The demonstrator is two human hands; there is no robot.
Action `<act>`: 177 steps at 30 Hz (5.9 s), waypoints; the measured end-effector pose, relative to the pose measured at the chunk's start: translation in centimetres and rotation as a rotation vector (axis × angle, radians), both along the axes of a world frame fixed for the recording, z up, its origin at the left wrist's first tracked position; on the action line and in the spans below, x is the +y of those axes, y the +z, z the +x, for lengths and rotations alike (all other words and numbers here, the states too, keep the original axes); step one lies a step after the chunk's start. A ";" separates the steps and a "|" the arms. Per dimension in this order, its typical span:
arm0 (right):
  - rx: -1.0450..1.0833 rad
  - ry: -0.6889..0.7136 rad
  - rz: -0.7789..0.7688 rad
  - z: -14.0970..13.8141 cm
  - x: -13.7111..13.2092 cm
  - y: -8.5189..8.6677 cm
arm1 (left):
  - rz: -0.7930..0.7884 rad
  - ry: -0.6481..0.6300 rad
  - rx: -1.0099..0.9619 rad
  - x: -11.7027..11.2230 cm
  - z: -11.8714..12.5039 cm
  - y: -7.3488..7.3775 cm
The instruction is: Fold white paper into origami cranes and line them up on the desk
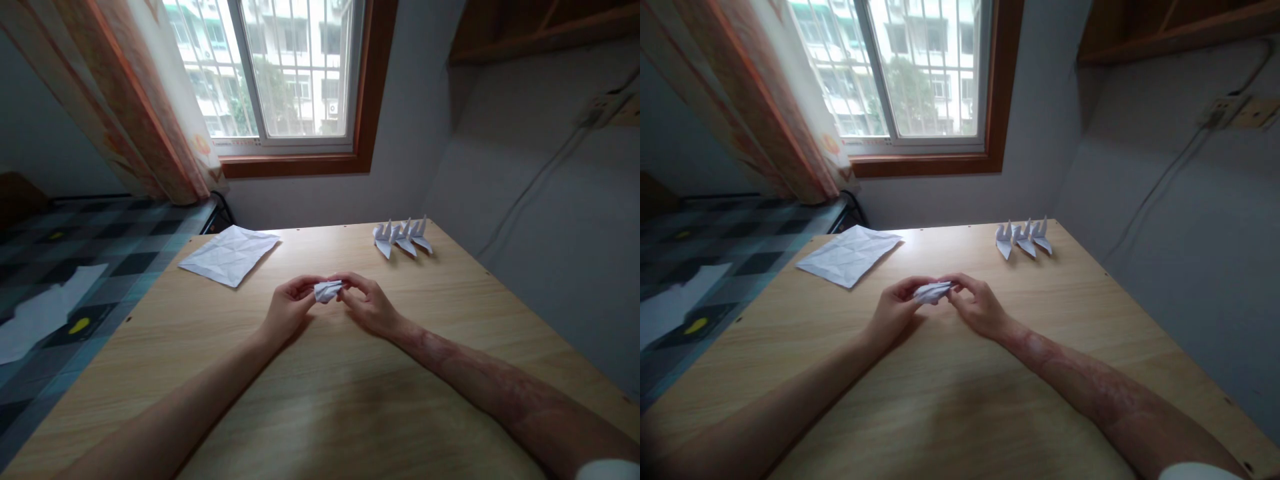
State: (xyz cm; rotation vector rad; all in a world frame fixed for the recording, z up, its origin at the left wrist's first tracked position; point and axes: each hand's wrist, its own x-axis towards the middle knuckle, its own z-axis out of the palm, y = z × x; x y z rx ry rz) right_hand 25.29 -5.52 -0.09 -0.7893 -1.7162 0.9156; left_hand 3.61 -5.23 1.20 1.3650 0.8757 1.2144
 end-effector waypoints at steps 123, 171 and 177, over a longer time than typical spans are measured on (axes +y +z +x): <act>0.361 -0.141 -0.162 -0.1 1.7 -1.9 | -0.028 -0.173 0.190 -0.7 0.1 0.4; 0.101 -0.170 0.135 -0.5 0.1 -0.4 | 0.141 0.038 0.081 0.1 -0.2 0.1; -0.042 -0.228 0.106 -0.5 0.6 -0.7 | 0.063 0.205 0.085 0.6 -0.7 0.3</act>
